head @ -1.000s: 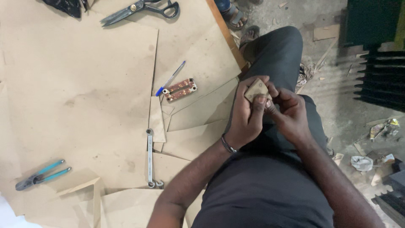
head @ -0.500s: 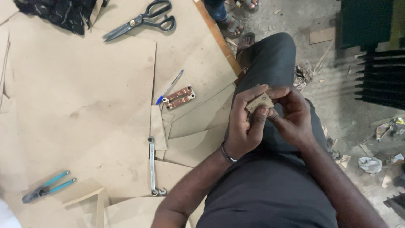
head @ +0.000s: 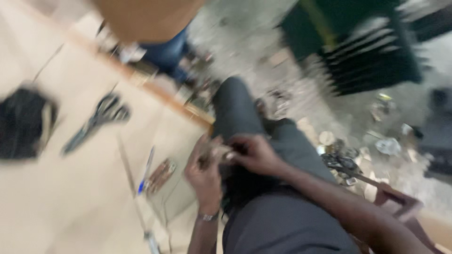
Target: The person marks a small piece of cardboard using a pen and a metal template, then cuts the marked shape with shears. The person holds the cardboard in one hand and uses the shears in the other to follow the drawn outline.
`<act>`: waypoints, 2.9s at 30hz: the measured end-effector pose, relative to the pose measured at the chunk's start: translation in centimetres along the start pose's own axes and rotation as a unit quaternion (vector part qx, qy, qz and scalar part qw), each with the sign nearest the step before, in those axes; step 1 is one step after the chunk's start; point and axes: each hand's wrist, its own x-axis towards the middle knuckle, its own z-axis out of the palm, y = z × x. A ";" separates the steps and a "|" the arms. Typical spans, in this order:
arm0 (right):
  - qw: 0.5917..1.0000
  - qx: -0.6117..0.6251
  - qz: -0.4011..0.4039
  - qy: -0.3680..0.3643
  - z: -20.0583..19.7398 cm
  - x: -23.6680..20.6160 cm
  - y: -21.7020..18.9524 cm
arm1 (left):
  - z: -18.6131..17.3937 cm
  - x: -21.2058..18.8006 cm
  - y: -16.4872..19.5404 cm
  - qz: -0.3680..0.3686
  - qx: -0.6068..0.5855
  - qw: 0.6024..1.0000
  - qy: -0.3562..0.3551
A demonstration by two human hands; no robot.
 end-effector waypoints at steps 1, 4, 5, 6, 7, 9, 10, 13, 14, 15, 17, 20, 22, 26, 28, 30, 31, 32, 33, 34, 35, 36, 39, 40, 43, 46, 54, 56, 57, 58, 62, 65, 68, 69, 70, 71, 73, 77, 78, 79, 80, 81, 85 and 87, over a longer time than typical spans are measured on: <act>0.999 0.004 -0.052 0.016 -0.3 0.1 -0.2 | 0.0 0.0 0.0 -0.002 0.053 0.999 0.010; 0.993 -0.048 -0.098 0.047 -0.6 0.7 -1.3 | -0.1 0.1 -0.1 -0.021 0.074 0.996 0.039; 0.992 -0.073 -0.093 0.054 -0.8 0.7 -1.6 | 0.0 0.0 -0.3 -0.032 0.058 0.997 0.050; 0.990 -0.078 -0.103 0.052 -1.0 0.7 -1.9 | 0.0 0.0 -0.5 -0.036 0.056 0.996 0.053; 0.989 -0.083 -0.114 0.048 -1.3 0.8 -2.1 | 0.0 0.2 -0.9 -0.041 0.054 0.996 0.056; 0.989 -0.090 -0.110 0.036 -2.2 0.6 -2.3 | 0.2 0.5 -1.7 -0.054 0.033 0.997 0.047; 0.992 -0.086 -0.093 0.024 -2.7 0.4 -2.3 | 0.2 0.6 -2.1 -0.067 0.018 0.997 0.037; 0.984 -0.119 -0.127 0.032 -3.0 -0.2 -2.7 | 0.0 0.5 -2.8 -0.086 0.013 0.996 0.030; 0.977 -0.140 -0.152 0.043 -3.1 -0.4 -3.0 | 0.0 0.4 -2.8 -0.088 0.015 0.996 0.031; 0.979 -0.143 -0.142 0.039 -3.3 -0.4 -3.1 | 0.1 0.5 -2.9 -0.092 -0.002 0.995 0.030; 0.983 -0.143 -0.117 0.024 -3.4 -0.5 -3.7 | 0.0 0.3 -2.6 -0.105 -0.031 0.993 0.033; 0.978 -0.187 -0.088 -0.013 -3.8 -0.8 -4.6 | -0.2 -0.2 -1.6 -0.080 0.049 0.995 0.019; 0.968 -0.237 -0.079 0.007 -4.0 -1.2 -5.1 | -0.3 -1.0 -0.8 -0.067 0.066 0.994 0.051; 0.926 -0.228 -0.296 0.057 -5.6 -1.2 -5.1 | 0.0 -2.0 1.2 0.009 0.078 0.996 0.033; 0.937 -0.201 -0.284 0.039 -5.8 -1.3 -5.1 | 0.3 -2.2 2.4 0.010 0.055 0.998 0.023; 0.939 -0.187 -0.287 0.042 -5.8 -1.4 -5.2 | 0.3 -2.4 3.8 0.031 0.014 0.999 0.002; 0.936 -0.186 -0.294 0.054 -5.8 -1.5 -5.2 | 0.4 -2.4 4.3 0.038 0.001 0.999 -0.009; 0.933 -0.186 -0.300 0.067 -5.7 -1.6 -5.4 | 0.4 -2.5 4.8 0.045 -0.013 0.999 -0.023; 0.931 -0.197 -0.300 0.066 -5.8 -1.6 -5.6 | 0.3 -2.5 5.3 0.051 -0.027 0.998 -0.037; 0.929 -0.209 -0.298 0.066 -6.0 -1.7 -5.7 | 0.1 -2.6 5.6 0.039 -0.034 0.998 -0.036; 0.927 -0.221 -0.297 0.065 -6.1 -1.8 -5.9 | 0.0 -2.7 5.8 0.027 -0.043 0.998 -0.035; 0.919 -0.234 -0.309 0.071 -6.1 -1.8 -6.0 | -0.1 -2.8 5.9 0.014 -0.051 0.998 -0.034; 0.887 -0.275 -0.358 0.100 -5.9 -2.3 -6.3 | -0.6 -3.3 5.8 0.001 -0.074 0.997 -0.018; 0.870 -0.292 -0.381 0.113 -5.8 -2.6 -6.3 | -0.9 -3.4 5.7 -0.010 -0.117 0.993 -0.020; 0.864 -0.279 -0.396 0.138 -5.7 -3.0 -6.5 | -1.6 -3.9 5.4 -0.065 -0.226 0.972 -0.019; 0.887 -0.199 -0.401 0.116 -6.0 -3.3 -6.9 | -2.5 -4.4 5.3 -0.142 -0.287 0.947 -0.008; 0.934 0.066 -0.347 -0.050 -5.8 -4.5 -7.2 | -4.2 -5.3 5.2 -0.165 -0.379 0.909 -0.059; 0.940 0.111 -0.315 -0.070 -6.0 -4.9 -6.9 | -4.2 -5.4 5.1 -0.169 -0.386 0.905 -0.060; 0.937 0.186 -0.274 -0.113 -6.1 -5.0 -6.7 | -4.2 -5.4 5.0 -0.171 -0.389 0.903 -0.060; 0.925 0.258 -0.231 -0.154 -6.2 -5.1 -6.5 | -4.2 -5.5 4.9 -0.164 -0.395 0.901 -0.072; 0.899 0.328 -0.189 -0.221 -6.5 -5.3 -5.9 | -4.4 -5.8 4.8 -0.177 -0.411 0.891 -0.082; 0.851 0.412 -0.185 -0.267 -7.3 -5.3 -5.6 | -4.8 -6.0 4.8 -0.166 -0.412 0.891 -0.095; 0.856 0.468 -0.086 -0.201 -7.8 -5.4 -5.6 | -4.9 -6.2 4.9 -0.145 -0.417 0.889 -0.124; 0.851 0.474 -0.096 -0.206 -7.7 -5.5 -5.7 | -4.9 -6.2 5.0 -0.143 -0.419 0.887 -0.134; 0.845 0.480 -0.105 -0.211 -7.4 -5.7 -5.8 | -4.8 -6.3 5.0 -0.161 -0.409 0.890 -0.119; 0.840 0.484 -0.117 -0.216 -7.3 -5.7 -5.9 | -4.5 -6.3 5.0 -0.177 -0.400 0.893 -0.106; 0.879 0.415 -0.105 -0.211 -6.8 -6.0 -6.3 | -4.2 -6.4 5.0 -0.200 -0.395 0.891 -0.097; 0.900 0.363 -0.107 -0.215 -6.6 -5.7 -7.0 | -3.7 -6.2 4.8 -0.201 -0.411 0.883 -0.106; 0.911 0.333 -0.120 -0.210 -6.7 -5.7 -7.2 | -3.8 -6.2 4.8 -0.195 -0.412 0.884 -0.104; 0.922 0.301 -0.135 -0.205 -6.9 -5.5 -7.5 | -3.8 -6.2 4.7 -0.190 -0.414 0.884 -0.109; 0.930 0.270 -0.150 -0.199 -7.0 -5.4 -7.7 | -3.9 -6.1 4.6 -0.186 -0.416 0.883 -0.113; 0.939 0.220 -0.181 -0.192 -7.2 -5.3 -7.9 | -4.1 -6.1 4.5 -0.182 -0.417 0.883 -0.117; 0.949 0.110 -0.240 -0.174 -8.0 -5.1 -8.7 | -4.7 -6.2 4.1 -0.175 -0.403 0.885 -0.153; 0.952 0.100 -0.237 -0.168 -8.1 -5.1 -9.0 | -4.9 -6.1 3.8 -0.169 -0.393 0.891 -0.150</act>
